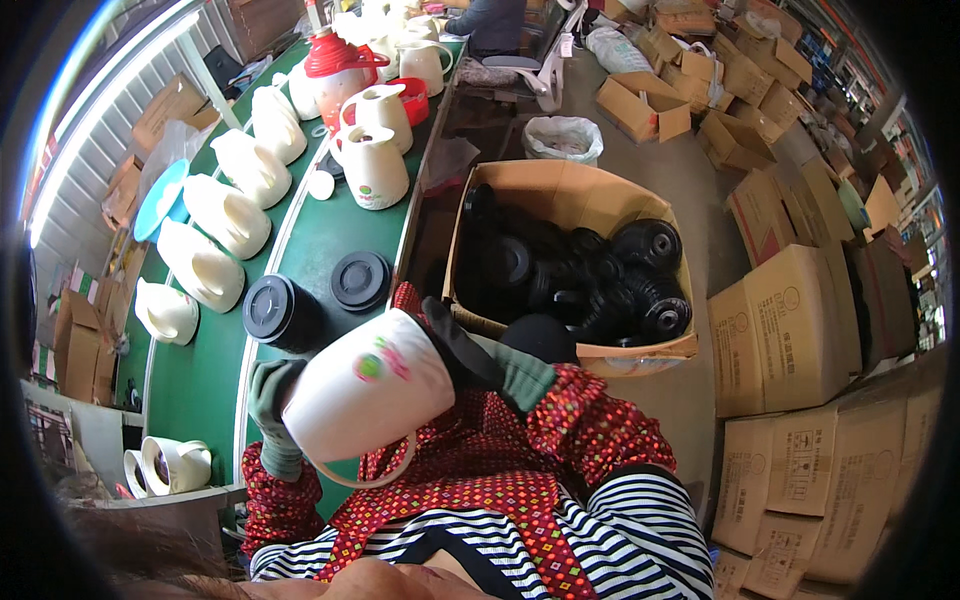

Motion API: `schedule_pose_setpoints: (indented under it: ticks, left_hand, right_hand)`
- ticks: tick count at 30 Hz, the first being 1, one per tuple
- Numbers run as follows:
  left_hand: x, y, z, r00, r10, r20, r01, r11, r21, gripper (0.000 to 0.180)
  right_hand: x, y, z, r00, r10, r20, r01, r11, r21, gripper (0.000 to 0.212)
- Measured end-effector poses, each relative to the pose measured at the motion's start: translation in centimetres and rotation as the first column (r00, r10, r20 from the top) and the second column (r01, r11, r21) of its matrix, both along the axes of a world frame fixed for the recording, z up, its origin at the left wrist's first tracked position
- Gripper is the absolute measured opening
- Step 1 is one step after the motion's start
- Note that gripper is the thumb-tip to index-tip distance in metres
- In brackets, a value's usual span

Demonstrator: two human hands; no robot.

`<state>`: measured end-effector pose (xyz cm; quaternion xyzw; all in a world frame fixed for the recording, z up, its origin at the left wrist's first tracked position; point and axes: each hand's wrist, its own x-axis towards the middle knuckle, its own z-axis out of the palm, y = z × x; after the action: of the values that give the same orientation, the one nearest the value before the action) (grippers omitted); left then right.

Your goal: The person assembles white plastic pitchers by inserting black lids and internal components, then placing the finished units on a green conveyor belt. The person handles each pitcher one at a time, inserting parts and securing the lid before moving to the next unit.

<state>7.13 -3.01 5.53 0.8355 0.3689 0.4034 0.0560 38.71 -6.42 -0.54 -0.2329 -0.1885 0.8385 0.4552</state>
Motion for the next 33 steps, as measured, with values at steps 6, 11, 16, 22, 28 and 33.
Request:
schedule_pose_setpoints:
  ticks: [6, 11, 16, 22, 28, 33]
  left_hand:
    - [-1.9, -1.0, -7.9, 0.445, 0.145, 0.884, 0.857, 0.219, -0.467, 0.055]
    - [3.0, 1.1, 2.9, 0.997, -0.075, 0.025, 0.076, 0.997, -0.035, 0.047]
    - [1.4, 1.1, -1.0, 0.872, 0.027, 0.489, 0.252, 0.831, -0.496, 0.035]
    - [1.2, 1.6, -10.2, 0.433, 0.341, 0.834, 0.868, 0.091, -0.488, 0.03]
    - [1.2, 5.6, -5.8, 0.841, 0.044, 0.539, 0.402, 0.616, -0.677, 0.026]
    - [3.4, 2.9, 3.2, 0.975, -0.223, -0.009, 0.214, 0.945, -0.246, 0.042]
  right_hand:
    - [0.1, -3.7, 5.0, 0.603, -0.73, 0.322, -0.147, 0.295, 0.944, 0.089]
    - [0.9, -1.8, -2.3, 0.945, -0.322, 0.05, 0.265, 0.847, 0.462, 0.057]
    - [0.2, -2.9, 4.0, 0.89, -0.431, 0.147, 0.313, 0.813, 0.49, 0.065]
    - [0.7, -2.9, 8.1, 0.463, -0.843, 0.274, -0.285, 0.151, 0.946, 0.098]
    - [1.1, -1.1, -0.7, 0.741, -0.637, 0.212, 0.263, 0.566, 0.782, 0.058]
    - [-0.2, -2.8, -7.8, 0.952, -0.304, 0.015, 0.256, 0.826, 0.502, 0.073]
